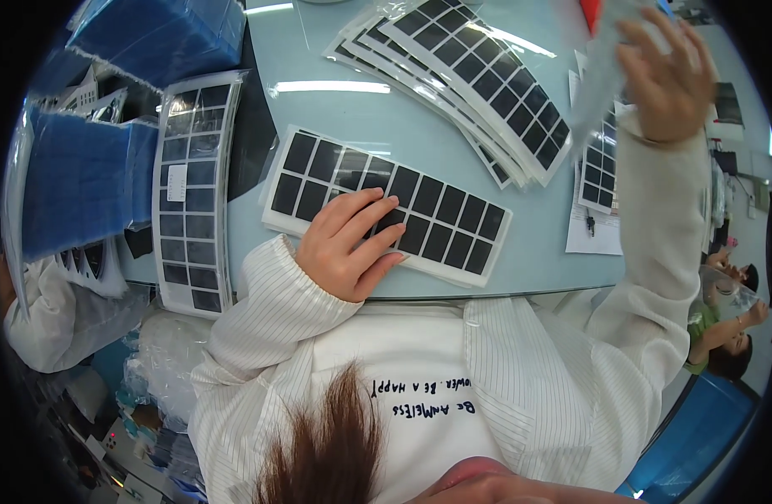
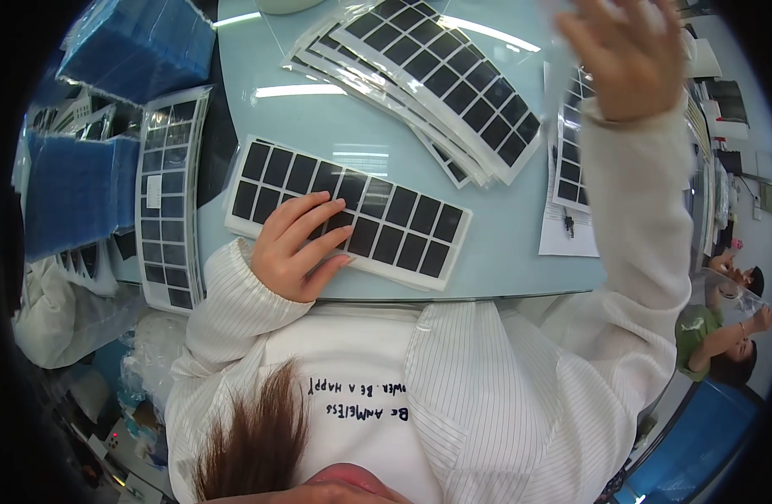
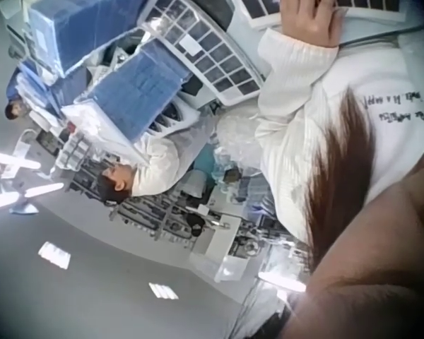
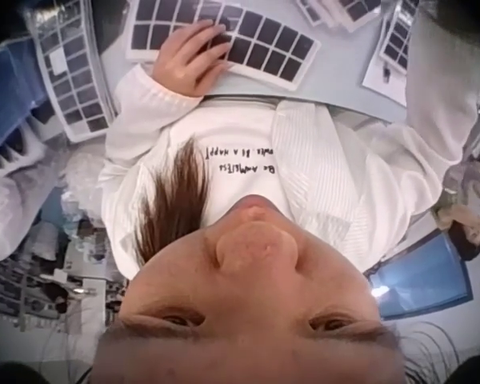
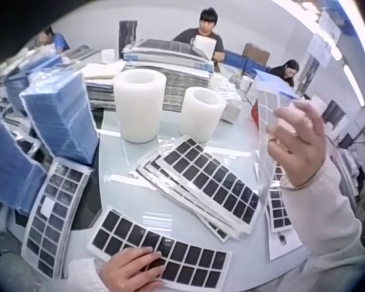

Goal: The recorder writes on small adhesive labels using a pen and applies them to specific sections on component sheets.

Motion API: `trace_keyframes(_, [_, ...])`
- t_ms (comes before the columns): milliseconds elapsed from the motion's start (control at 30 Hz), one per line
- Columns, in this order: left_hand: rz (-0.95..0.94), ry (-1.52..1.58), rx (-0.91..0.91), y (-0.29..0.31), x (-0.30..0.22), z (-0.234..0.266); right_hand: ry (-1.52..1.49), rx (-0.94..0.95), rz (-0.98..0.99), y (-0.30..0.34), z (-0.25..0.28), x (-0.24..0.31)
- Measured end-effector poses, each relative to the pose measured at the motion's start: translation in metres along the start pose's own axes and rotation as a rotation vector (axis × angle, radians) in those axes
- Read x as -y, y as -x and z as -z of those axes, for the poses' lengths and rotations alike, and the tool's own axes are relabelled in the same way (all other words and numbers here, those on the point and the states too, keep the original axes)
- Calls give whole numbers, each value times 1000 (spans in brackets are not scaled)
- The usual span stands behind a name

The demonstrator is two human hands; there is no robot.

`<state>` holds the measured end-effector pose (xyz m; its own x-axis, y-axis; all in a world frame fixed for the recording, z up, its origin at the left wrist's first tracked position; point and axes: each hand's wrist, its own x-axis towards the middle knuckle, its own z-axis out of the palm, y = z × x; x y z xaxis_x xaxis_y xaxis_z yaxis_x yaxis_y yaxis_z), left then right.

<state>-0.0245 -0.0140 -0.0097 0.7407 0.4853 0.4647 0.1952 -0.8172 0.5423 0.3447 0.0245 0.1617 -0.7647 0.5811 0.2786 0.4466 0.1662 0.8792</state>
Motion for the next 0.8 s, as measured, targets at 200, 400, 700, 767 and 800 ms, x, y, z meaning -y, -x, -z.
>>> trace_keyframes(200, [25, -15, -9, 2, -3, -1, -518, -980, -127, -86, -84, 104])
trace_keyframes(400, [44, -17, -7, 6, -2, 0, -1004, -16, -536, -73, -28, 109])
trace_keyframes(700, [41, -23, 0, 3, -1, -1, -1080, 539, -837, 11, -27, 154])
trace_keyframes(767, [34, -21, 7, 2, 0, -2, -1083, 517, -834, 8, -24, 161])
trace_keyframes(800, [34, -14, 14, 1, 1, -3, -982, 461, -786, 10, -27, 167])
